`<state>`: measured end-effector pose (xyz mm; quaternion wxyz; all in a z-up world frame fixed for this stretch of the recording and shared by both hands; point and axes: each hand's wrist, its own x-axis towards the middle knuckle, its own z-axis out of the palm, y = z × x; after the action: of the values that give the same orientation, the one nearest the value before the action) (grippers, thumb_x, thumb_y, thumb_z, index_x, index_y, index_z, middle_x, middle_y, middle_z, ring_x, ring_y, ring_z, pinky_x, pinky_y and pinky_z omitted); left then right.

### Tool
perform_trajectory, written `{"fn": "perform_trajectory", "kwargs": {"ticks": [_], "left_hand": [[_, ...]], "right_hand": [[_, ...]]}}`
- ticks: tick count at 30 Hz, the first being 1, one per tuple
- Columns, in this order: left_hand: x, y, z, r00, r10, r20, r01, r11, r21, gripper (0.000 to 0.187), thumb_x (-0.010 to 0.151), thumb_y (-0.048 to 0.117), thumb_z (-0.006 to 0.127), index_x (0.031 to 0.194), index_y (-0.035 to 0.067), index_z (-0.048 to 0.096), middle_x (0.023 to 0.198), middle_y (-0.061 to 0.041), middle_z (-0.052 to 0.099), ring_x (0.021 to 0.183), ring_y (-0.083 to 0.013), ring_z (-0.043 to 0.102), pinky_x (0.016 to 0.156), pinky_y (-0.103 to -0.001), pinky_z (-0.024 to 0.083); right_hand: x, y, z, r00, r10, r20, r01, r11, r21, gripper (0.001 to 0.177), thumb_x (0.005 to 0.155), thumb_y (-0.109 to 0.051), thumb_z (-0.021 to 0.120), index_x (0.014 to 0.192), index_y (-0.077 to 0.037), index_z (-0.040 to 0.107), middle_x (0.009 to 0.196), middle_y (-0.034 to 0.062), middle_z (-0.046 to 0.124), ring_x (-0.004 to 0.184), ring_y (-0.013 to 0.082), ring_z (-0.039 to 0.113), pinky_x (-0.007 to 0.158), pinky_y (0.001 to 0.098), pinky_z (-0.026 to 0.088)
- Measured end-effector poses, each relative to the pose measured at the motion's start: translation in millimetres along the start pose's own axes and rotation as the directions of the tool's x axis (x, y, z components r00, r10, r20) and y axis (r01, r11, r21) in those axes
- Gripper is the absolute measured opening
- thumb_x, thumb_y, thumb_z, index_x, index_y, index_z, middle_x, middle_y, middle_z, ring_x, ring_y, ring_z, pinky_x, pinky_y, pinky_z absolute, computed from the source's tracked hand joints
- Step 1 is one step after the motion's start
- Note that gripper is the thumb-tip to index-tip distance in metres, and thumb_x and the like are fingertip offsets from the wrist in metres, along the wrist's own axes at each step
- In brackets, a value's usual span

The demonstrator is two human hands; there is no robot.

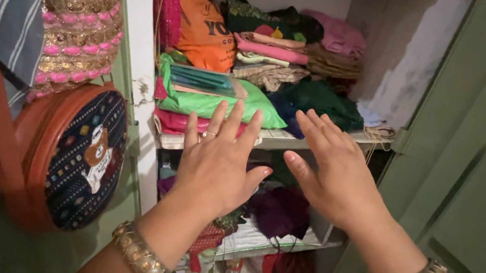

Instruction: The person removes folded garments and packaged items from a wardrobe shelf and places them on a bed. They handle a dark blue garment, a green plastic-wrapped package, a pink plastic-wrapped item, an orange t-shirt, and a stack of folded pink and peach fabrics, arranging them on the bed surface.

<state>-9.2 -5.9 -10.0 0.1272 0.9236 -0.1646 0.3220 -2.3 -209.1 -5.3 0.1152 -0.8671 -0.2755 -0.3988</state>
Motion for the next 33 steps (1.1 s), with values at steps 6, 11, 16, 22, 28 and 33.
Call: {"fn": "perform_trajectory", "kwargs": {"ticks": [6, 11, 16, 22, 28, 33], "left_hand": [[-5.9, 0.1, 1.9, 0.998, 0.016, -0.054, -0.016, 1.0, 0.003, 0.082, 0.084, 0.048, 0.069, 0.156, 0.023, 0.037, 0.164, -0.015, 0.03, 0.153, -0.034, 0.02, 0.115, -0.063, 0.008], [-7.5, 1.6, 0.4, 0.998, 0.019, -0.056, -0.019, 1.0, 0.007, 0.088, 0.08, 0.05, 0.073, 0.156, 0.024, 0.038, 0.163, -0.017, 0.031, 0.15, -0.0357, 0.021, 0.115, -0.063, 0.008], [-10.5, 0.3, -2.9, 0.998, 0.022, -0.063, -0.021, 1.0, 0.018, 0.092, 0.075, 0.05, 0.078, 0.155, 0.024, 0.039, 0.163, -0.018, 0.031, 0.152, -0.036, 0.022, 0.115, -0.064, 0.008], [-14.7, -17.9, -7.3, 0.999, -0.024, -0.039, 0.026, 0.999, 0.048, 0.104, 0.073, 0.048, 0.081, 0.157, 0.012, 0.032, 0.164, -0.016, 0.029, 0.152, -0.0327, 0.02, 0.117, -0.06, 0.009], [-23.2, -38.7, -11.4, 0.989, -0.144, 0.024, 0.141, 0.984, 0.111, 0.11, 0.072, 0.044, 0.084, 0.158, 0.007, 0.027, 0.169, -0.024, 0.008, 0.155, -0.0386, 0.006, 0.12, -0.049, 0.013], [-33.3, -36.4, -14.5, 0.966, -0.207, 0.158, 0.177, 0.967, 0.184, 0.105, 0.074, 0.046, 0.084, 0.16, 0.019, 0.03, 0.171, -0.018, -0.001, 0.154, -0.0346, -0.002, 0.121, -0.05, 0.012]], "right_hand": [[-0.4, -2.8, 2.9, 0.999, -0.038, -0.013, 0.038, 0.999, 0.031, 0.065, 0.095, -0.033, 0.066, 0.149, -0.004, 0.047, 0.151, 0.0244, 0.049, 0.143, 0.0424, 0.041, 0.114, 0.0513, 0.033], [-1.6, -5.8, 2.0, 0.997, -0.073, -0.02, 0.074, 0.996, 0.059, 0.075, 0.086, -0.032, 0.075, 0.149, -0.004, 0.046, 0.15, 0.0243, 0.05, 0.143, 0.0421, 0.042, 0.114, 0.0506, 0.034], [0.5, -5.6, 1.7, 0.996, -0.085, -0.005, 0.085, 0.995, 0.05, 0.087, 0.076, -0.037, 0.081, 0.149, -0.006, 0.045, 0.151, 0.0231, 0.048, 0.142, 0.0419, 0.041, 0.113, 0.051, 0.034], [9.5, -6.0, 12.5, 0.997, -0.07, 0.036, 0.068, 0.996, 0.059, 0.09, 0.076, -0.039, 0.082, 0.15, -0.006, 0.042, 0.153, 0.0215, 0.044, 0.143, 0.0409, 0.038, 0.112, 0.0531, 0.033], [16.0, -16.5, 35.9, 0.986, -0.083, 0.145, 0.07, 0.993, 0.095, 0.096, 0.07, -0.041, 0.085, 0.151, -0.012, 0.041, 0.153, 0.0177, 0.044, 0.143, 0.0373, 0.038, 0.112, 0.0522, 0.031], [17.1, -22.0, 53.2, 0.971, -0.151, 0.186, 0.122, 0.98, 0.157, 0.103, 0.068, -0.041, 0.086, 0.156, -0.014, 0.039, 0.16, 0.0172, 0.04, 0.148, 0.0407, 0.035, 0.111, 0.0544, 0.027]]}}
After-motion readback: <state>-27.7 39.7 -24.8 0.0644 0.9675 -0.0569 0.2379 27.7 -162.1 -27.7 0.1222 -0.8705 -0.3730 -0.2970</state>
